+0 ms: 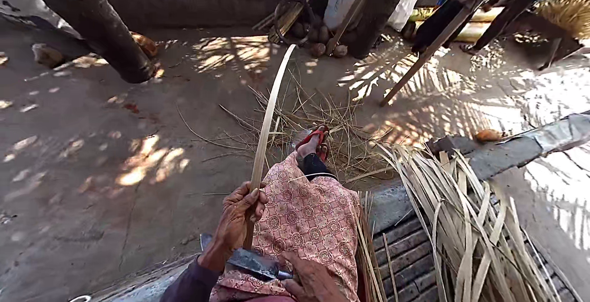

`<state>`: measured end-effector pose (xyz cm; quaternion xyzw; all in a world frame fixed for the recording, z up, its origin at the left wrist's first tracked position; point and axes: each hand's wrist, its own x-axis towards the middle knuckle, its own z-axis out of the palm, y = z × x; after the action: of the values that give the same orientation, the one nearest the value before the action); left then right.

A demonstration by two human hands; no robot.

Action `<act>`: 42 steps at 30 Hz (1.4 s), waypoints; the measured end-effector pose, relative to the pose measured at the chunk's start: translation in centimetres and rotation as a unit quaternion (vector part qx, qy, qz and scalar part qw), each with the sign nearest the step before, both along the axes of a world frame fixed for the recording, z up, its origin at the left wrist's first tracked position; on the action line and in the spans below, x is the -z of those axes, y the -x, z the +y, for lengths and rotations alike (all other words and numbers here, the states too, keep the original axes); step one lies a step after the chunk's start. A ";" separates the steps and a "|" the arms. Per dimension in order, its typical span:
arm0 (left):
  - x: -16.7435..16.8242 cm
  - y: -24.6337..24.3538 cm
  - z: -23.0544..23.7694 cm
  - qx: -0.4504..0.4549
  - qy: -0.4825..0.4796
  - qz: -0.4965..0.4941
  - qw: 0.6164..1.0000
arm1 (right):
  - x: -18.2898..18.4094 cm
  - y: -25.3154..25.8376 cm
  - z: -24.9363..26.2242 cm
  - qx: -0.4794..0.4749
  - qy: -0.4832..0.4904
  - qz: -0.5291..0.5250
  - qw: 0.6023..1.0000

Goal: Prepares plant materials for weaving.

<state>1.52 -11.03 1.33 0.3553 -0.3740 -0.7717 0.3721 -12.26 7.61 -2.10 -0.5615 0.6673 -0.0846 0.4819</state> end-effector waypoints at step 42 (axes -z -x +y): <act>-3.4 7.1 7.2 0.085 -0.114 0.033 0.989 | -6.6 1.2 2.5 0.263 0.431 0.054 0.861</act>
<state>-5.61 -3.85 4.77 0.3366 -0.2996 -0.8494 0.2746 -13.45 10.13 4.51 -0.5204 0.7124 -0.4567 0.1146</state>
